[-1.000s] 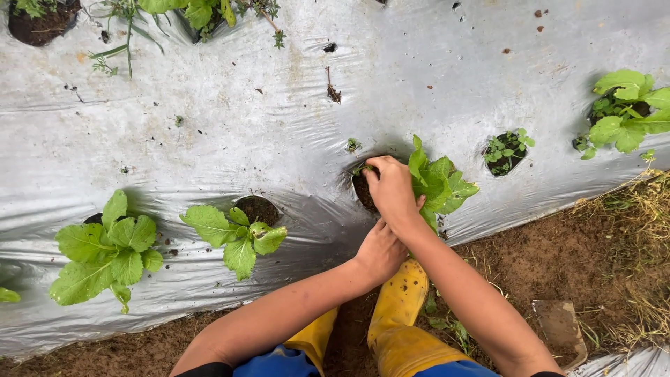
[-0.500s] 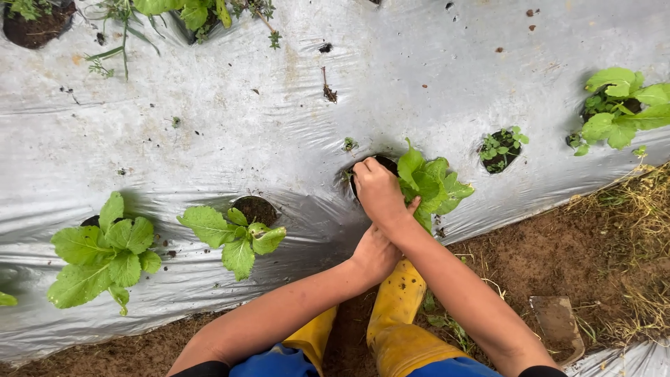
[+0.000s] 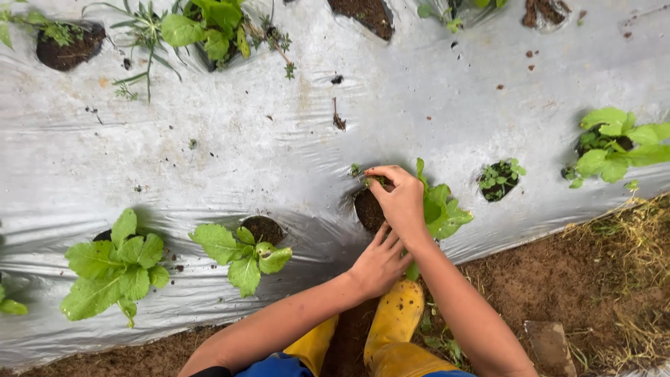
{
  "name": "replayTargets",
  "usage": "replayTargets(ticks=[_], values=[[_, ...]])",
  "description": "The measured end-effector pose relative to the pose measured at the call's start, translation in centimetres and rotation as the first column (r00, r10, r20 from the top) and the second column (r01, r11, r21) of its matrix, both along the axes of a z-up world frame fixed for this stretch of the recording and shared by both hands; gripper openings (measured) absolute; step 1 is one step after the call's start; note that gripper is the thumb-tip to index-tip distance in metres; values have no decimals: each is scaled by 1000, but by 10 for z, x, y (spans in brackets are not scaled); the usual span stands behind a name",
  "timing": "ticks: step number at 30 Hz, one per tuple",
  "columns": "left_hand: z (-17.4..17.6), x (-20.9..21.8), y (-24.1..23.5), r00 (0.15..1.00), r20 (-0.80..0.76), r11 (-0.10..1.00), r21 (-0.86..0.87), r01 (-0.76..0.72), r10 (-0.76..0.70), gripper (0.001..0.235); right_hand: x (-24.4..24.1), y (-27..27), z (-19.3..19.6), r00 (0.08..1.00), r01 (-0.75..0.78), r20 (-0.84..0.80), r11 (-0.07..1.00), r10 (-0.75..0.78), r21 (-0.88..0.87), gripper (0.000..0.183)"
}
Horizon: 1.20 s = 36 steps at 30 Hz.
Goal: Planting seedlings through plastic mulch and weeding the soil using a hand hoe in an agricultural field.
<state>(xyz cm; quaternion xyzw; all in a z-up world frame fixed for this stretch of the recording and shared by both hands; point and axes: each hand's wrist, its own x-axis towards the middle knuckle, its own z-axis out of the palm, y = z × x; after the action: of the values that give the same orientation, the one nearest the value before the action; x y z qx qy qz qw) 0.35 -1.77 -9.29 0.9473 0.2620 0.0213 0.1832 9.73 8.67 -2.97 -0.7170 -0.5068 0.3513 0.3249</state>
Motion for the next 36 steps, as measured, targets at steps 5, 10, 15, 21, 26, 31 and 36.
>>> replayTargets(ticks=[5, 10, 15, 21, 26, 31, 36], values=[[-9, 6, 14, 985, 171, 999, -50, 12, -3, 76, -3, 15, -26, 969, -190, 199, 957, 146, 221, 26], [-29, 18, 21, 946, 325, 952, -291, 91, 9, 67, -9, 17, -38, 820, -476, 473, 843, 322, 251, 37], [-14, 14, 33, 894, 449, 937, -319, 145, 15, 53, -8, 23, -28, 810, -514, 491, 792, 320, 331, 19], [-13, 9, 35, 913, 407, 969, -233, 85, 18, 68, -5, 29, -39, 788, -558, 511, 747, 342, 362, 9], [-11, 1, 36, 854, 516, 968, -241, 69, 68, 54, 4, 36, -44, 821, -550, 376, 771, 429, 322, 10], [-2, -10, 39, 866, 498, 980, -192, 48, 55, 69, 13, 40, -46, 820, -507, 403, 843, 407, 180, 16], [0, -12, 39, 841, 536, 981, -189, 36, 73, 63, 7, 36, -49, 770, -592, 457, 766, 445, 251, 27]])
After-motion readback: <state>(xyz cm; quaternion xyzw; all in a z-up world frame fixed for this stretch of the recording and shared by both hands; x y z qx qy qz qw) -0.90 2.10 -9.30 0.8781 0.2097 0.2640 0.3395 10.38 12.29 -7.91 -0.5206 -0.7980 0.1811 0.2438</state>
